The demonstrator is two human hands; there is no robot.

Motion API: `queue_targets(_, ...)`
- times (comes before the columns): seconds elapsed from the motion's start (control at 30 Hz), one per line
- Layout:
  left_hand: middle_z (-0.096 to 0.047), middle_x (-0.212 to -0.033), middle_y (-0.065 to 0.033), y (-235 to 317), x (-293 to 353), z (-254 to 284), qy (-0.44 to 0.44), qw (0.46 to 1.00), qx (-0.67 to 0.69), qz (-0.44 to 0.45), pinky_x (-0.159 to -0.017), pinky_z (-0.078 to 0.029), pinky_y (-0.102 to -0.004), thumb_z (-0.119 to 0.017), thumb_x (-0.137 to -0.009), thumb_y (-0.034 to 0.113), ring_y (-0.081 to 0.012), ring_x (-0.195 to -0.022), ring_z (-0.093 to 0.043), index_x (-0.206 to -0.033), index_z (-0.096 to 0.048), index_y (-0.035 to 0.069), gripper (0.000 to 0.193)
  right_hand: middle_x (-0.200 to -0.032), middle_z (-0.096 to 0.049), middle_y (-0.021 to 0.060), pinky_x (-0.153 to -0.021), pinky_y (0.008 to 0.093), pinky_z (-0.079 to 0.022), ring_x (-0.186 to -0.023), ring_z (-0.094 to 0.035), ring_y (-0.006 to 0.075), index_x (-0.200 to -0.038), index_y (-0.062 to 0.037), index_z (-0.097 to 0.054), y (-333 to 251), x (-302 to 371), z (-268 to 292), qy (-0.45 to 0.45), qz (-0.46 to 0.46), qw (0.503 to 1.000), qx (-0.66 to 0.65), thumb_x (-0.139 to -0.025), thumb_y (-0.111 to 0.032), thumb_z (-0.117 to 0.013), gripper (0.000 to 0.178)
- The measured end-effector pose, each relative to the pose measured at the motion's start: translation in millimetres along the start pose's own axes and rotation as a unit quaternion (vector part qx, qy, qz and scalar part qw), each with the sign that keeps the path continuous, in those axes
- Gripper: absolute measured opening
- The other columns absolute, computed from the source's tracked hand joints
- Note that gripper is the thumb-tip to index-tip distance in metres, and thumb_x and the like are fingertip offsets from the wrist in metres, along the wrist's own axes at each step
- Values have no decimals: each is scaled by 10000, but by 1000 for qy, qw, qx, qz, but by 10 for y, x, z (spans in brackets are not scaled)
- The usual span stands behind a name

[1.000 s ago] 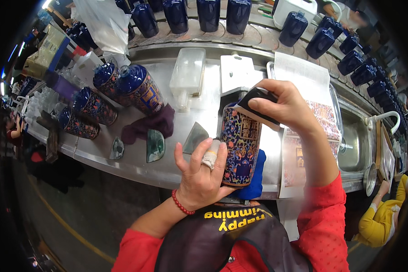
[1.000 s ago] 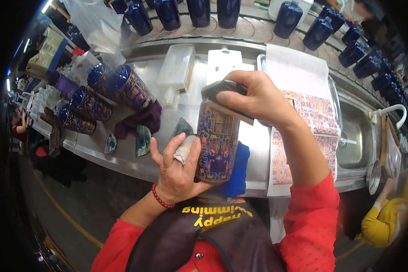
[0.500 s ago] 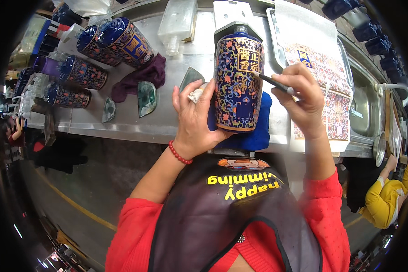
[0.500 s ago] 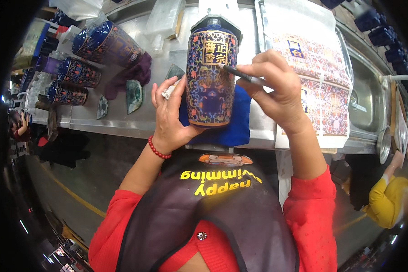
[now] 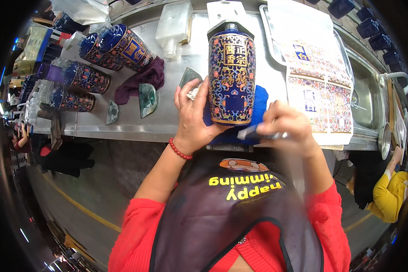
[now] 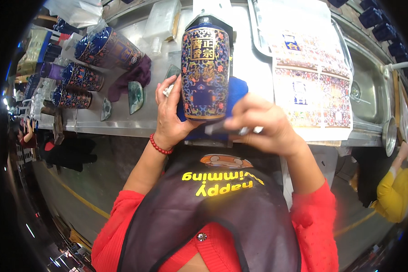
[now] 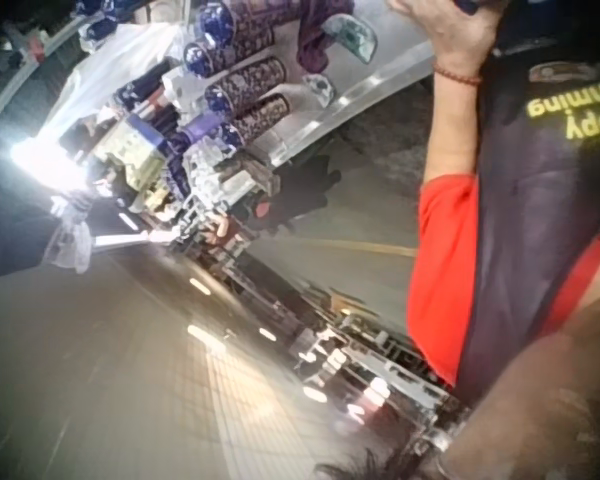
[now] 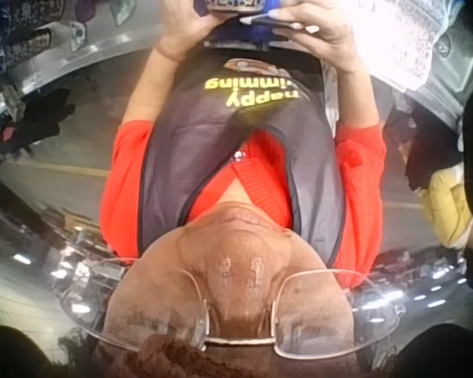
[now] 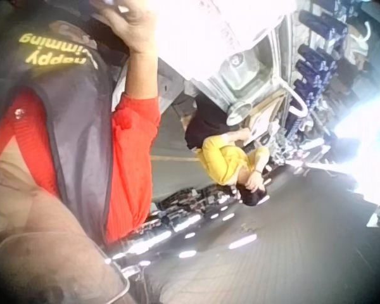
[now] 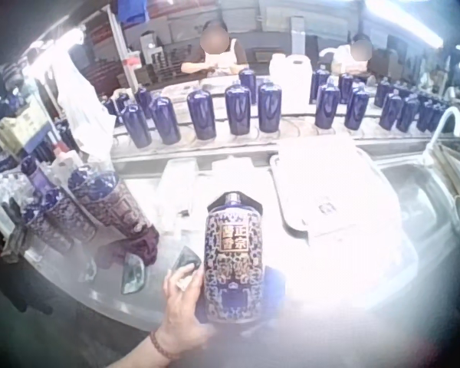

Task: The person applies decorative stickers to blue cylindrical containers using a small black scraper tool. They smooth the sticker onto the surface, trim excess edges, and rotate the container to cover different sides. The person handles multiple containers, placing finished ones aside and picking up new ones to continue the process.

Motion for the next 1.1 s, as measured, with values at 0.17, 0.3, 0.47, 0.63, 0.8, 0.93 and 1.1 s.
queue_targets(0.17,-563,-1355,-146,-4,2,-5,2,1000,7,-6,-1153,-190,-553,-810,-699,663,-348,-1328,-416,-1482,-444,-41,1115,-895,-619,57,-749,377,-455,-794,-581,253,-973,-67,-740,-82,58,-68,46,77,990,112,-678,-8,-775,303)
queue_targets(0.3,-568,-1354,-148,5,2,-24,-6,1000,6,-9,-1151,-201,-547,-805,-709,660,-356,-1330,-408,-1492,-437,-34,1109,-887,-614,42,-727,377,-424,-776,-561,250,-959,-77,-737,-137,51,-313,-36,102,979,172,-649,-17,-766,317)
queue_targets(0.47,-595,-1303,-151,-30,4,-37,-18,1000,4,1,-1154,-206,-545,-787,-736,666,-379,-1355,-379,-1509,-423,-20,1095,-883,-625,38,-725,365,-449,-765,-576,249,-973,-78,-740,-226,36,29,124,106,976,144,-631,-9,-773,351)
queue_targets(0.63,-601,-1266,-158,-52,8,-78,-42,999,-14,-11,-1163,-193,-542,-768,-755,679,-396,-1375,-355,-1515,-413,-21,1092,-930,-631,15,-801,382,-433,-793,-570,212,-942,-102,-733,-286,38,-121,115,142,958,220,-668,-77,-750,276)
queue_targets(0.8,-566,-1335,-161,13,-35,-61,-40,998,-32,-28,-1170,-167,-549,-762,-769,663,-407,-1385,-352,-1502,-409,-27,1066,-938,-639,-6,-826,393,-421,-792,-583,170,-925,-116,-733,-346,109,-237,113,140,953,244,-690,-117,-746,236)
queue_targets(0.93,-525,-1412,-154,151,-46,75,33,999,-22,-15,-1171,-121,-575,-757,-769,654,-408,-1386,-362,-1497,-394,-19,1055,-932,-638,-9,-830,399,-415,-788,-584,168,-926,-122,-732,-417,128,-195,112,147,951,249,-685,-101,-756,244)
queue_targets(1.1,-474,-1490,-169,177,-19,88,8,999,-45,-25,-1174,-94,-589,-677,-827,697,-386,-1389,-372,-1532,-354,-8,1048,-867,-644,62,-709,337,-456,-732,-587,215,-989,-59,-724,-304,103,81,178,65,976,106,-735,-39,-817,272)
Point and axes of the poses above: each hand's wrist, its own x-axis away from the middle knuckle, its own z-axis out of the back of the hand, y = z × x, the point moved 9 cm from there along -x, towards the middle knuckle
